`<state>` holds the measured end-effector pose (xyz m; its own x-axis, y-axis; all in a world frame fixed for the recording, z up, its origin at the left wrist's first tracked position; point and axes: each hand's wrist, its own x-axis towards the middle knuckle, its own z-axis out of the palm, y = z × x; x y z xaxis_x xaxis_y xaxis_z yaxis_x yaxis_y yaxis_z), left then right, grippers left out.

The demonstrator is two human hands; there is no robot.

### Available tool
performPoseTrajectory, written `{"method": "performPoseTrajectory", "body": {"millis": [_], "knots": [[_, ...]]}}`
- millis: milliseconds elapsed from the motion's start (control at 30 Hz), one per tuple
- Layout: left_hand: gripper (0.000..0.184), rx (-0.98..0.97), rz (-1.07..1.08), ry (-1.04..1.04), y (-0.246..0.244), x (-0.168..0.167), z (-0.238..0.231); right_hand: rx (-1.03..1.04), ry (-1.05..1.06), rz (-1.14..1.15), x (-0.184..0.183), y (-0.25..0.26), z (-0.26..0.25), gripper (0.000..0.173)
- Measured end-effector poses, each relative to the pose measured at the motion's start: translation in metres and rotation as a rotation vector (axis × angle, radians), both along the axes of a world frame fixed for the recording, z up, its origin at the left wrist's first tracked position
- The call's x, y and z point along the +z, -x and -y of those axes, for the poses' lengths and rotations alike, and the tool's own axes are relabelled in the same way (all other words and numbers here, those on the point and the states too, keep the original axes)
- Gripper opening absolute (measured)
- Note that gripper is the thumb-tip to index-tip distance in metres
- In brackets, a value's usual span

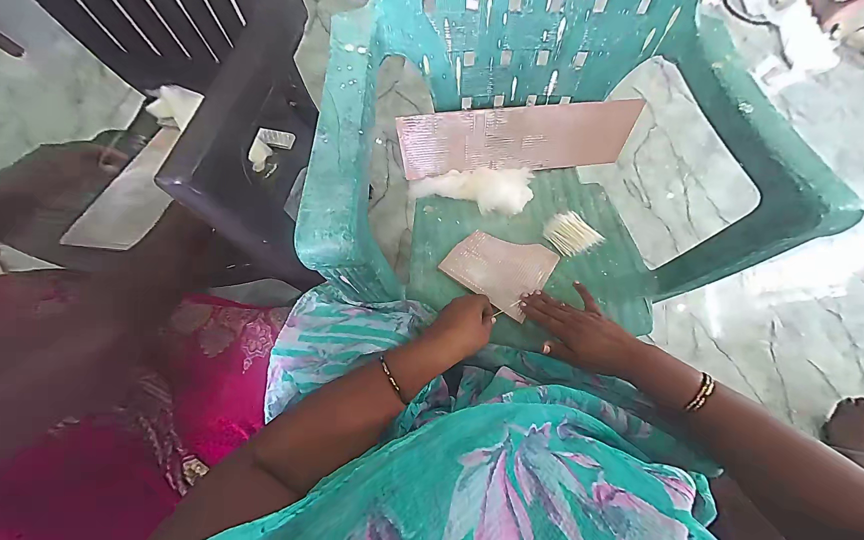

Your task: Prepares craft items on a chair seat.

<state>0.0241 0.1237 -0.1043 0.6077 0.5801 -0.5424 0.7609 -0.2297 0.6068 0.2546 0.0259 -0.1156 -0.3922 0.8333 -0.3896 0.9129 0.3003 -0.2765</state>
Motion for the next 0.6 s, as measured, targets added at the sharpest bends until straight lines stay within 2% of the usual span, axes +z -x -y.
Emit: {"method": "performPoseTrajectory", "body": {"millis": [200, 400, 500, 600], "knots": [[0.028, 0.143, 0.026, -0.075, 0.006, 0.000, -0.014, -0.099, -0.250, -0.111, 0.004, -0.001, -0.037, 0.058], [0.025, 0.208, -0.018, -0.173, 0.013, -0.004, -0.030, -0.105, -0.208, -0.148, -0.025, 0.033, -0.090, 0.062], [0.024, 0.177, -0.060, -0.176, 0.013, -0.004, -0.029, -0.066, -0.165, -0.130, -0.032, 0.041, -0.086, 0.065], [0.025, 0.126, -0.087, -0.153, 0.012, -0.002, -0.028, -0.030, -0.082, -0.061, -0.023, 0.037, -0.067, 0.069]]}}
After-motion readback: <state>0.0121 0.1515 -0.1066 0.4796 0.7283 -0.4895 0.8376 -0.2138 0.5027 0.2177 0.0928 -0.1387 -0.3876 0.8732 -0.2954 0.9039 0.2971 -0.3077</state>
